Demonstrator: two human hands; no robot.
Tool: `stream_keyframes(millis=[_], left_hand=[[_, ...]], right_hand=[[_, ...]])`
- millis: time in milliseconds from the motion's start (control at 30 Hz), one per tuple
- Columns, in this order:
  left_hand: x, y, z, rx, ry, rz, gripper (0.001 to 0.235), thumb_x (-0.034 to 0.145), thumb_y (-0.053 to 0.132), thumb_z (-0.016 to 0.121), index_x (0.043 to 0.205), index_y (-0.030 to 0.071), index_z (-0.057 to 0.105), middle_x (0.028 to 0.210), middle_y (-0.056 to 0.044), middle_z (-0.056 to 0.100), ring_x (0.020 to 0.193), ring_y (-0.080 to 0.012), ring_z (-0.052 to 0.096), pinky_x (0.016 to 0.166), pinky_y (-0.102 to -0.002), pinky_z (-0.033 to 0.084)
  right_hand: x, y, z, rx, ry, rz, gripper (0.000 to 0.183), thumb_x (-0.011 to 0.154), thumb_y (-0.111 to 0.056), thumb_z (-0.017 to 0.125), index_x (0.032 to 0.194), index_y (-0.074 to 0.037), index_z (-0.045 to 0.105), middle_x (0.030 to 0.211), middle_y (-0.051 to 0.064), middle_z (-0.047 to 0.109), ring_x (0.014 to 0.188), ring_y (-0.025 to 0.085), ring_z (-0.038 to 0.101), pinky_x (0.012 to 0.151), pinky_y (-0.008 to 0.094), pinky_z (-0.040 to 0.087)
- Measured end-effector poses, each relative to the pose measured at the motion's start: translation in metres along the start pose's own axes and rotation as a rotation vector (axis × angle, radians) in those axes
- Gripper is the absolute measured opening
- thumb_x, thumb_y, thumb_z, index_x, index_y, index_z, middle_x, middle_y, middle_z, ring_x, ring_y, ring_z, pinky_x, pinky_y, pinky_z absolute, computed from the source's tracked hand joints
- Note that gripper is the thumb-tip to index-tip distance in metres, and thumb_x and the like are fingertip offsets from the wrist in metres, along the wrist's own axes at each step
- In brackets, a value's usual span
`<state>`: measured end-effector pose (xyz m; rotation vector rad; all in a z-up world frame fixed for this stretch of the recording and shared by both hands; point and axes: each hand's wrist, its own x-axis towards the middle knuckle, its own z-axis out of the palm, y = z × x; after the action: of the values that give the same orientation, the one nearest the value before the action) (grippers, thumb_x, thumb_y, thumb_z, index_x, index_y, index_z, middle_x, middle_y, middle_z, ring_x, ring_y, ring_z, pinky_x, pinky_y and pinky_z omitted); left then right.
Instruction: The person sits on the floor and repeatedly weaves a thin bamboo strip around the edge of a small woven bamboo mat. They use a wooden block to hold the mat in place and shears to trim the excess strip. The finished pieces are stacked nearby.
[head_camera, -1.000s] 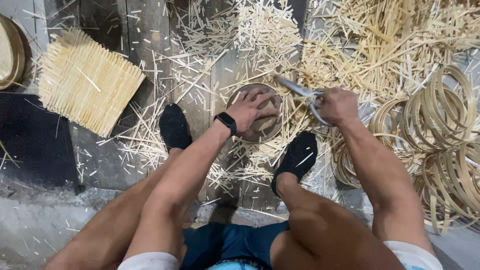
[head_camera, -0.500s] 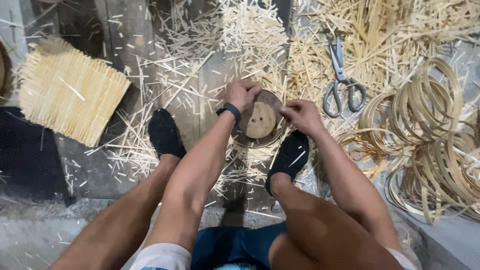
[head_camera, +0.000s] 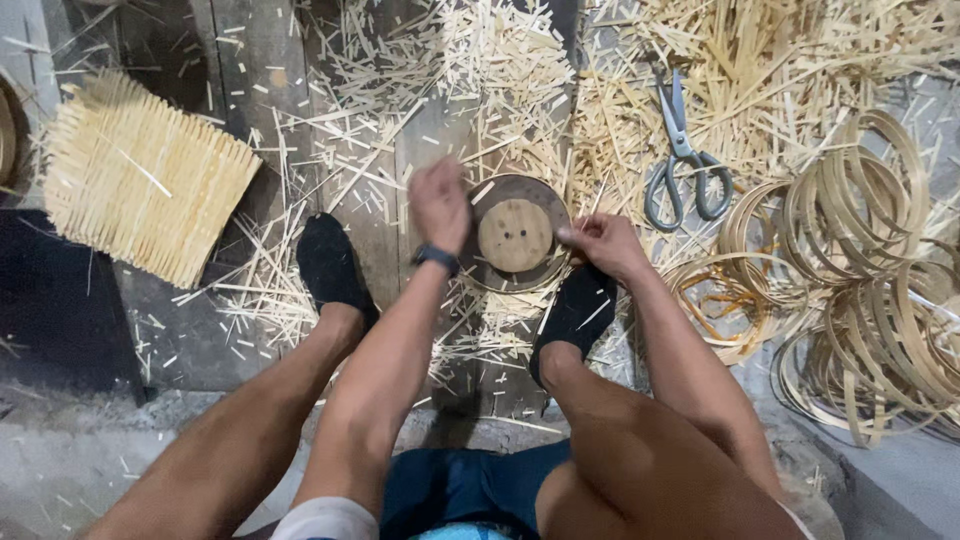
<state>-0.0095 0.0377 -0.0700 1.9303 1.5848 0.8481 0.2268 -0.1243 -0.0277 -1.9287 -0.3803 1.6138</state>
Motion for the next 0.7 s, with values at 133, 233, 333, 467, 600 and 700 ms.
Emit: stream_keyframes(millis=[133,233,333,467,600,700], left_hand=[[-0.025,-0.024,-0.041,-0.165,-0.477,-0.566,0.037,0.084,0.029,0.08,0.106,-0.001,0.078,0.095,-0.015,0.078,0.084,-0.0244,0.073,0.075,-0.037,0.058],[-0.026,-0.027,-0.046,-0.324,-0.52,-0.706,0.038,0.075,0.019,0.088,0.105,-0.003,0.079,0.097,-0.01,0.08,0.084,-0.0174,0.074,0.075,-0.031,0.059],[-0.018,-0.019,-0.044,-0.187,-0.532,-0.724,0.035,0.075,0.018,0.089,0.102,-0.002,0.08,0.096,-0.01,0.08,0.083,-0.0165,0.074,0.075,-0.028,0.057],[-0.012,0.001,-0.056,-0.237,-0.488,-0.769,0.036,0.08,0.016,0.089,0.108,-0.005,0.08,0.098,-0.015,0.08,0.086,-0.022,0.072,0.074,-0.033,0.057],[-0.044,0.015,-0.063,-0.942,-0.48,-1.267,0.034,0.096,0.017,0.063,0.127,0.005,0.058,0.11,-0.011,0.073,0.096,-0.0244,0.072,0.079,-0.041,0.062],[-0.084,0.015,-0.054,-1.1,-0.527,-1.245,0.029,0.101,0.01,0.062,0.126,-0.003,0.056,0.111,-0.013,0.07,0.098,-0.0273,0.072,0.084,-0.043,0.064]], right_hand=[[-0.002,0.015,-0.003,0.138,-0.029,-0.064,0.019,0.088,-0.011,0.079,0.099,0.003,0.073,0.084,0.007,0.073,0.067,0.013,0.069,0.059,0.027,0.059],[0.009,0.019,-0.002,0.192,-0.046,-0.037,0.015,0.088,-0.008,0.078,0.097,0.003,0.072,0.083,0.006,0.073,0.066,0.013,0.069,0.059,0.027,0.06],[0.012,0.019,0.0,0.172,-0.002,-0.033,0.014,0.089,-0.007,0.078,0.095,0.003,0.071,0.082,0.007,0.071,0.065,0.015,0.067,0.056,0.028,0.057],[-0.008,0.006,0.004,0.35,0.03,-0.088,0.015,0.091,-0.01,0.079,0.093,0.003,0.071,0.081,0.009,0.071,0.064,0.015,0.065,0.054,0.027,0.055],[-0.029,-0.009,0.009,0.549,-0.114,0.047,0.016,0.089,-0.009,0.074,0.085,0.004,0.067,0.079,0.014,0.073,0.067,0.02,0.075,0.062,0.031,0.067],[-0.027,-0.011,0.027,0.435,-0.011,0.031,0.018,0.092,-0.009,0.074,0.084,0.006,0.066,0.074,0.016,0.071,0.059,0.023,0.071,0.051,0.032,0.059]])
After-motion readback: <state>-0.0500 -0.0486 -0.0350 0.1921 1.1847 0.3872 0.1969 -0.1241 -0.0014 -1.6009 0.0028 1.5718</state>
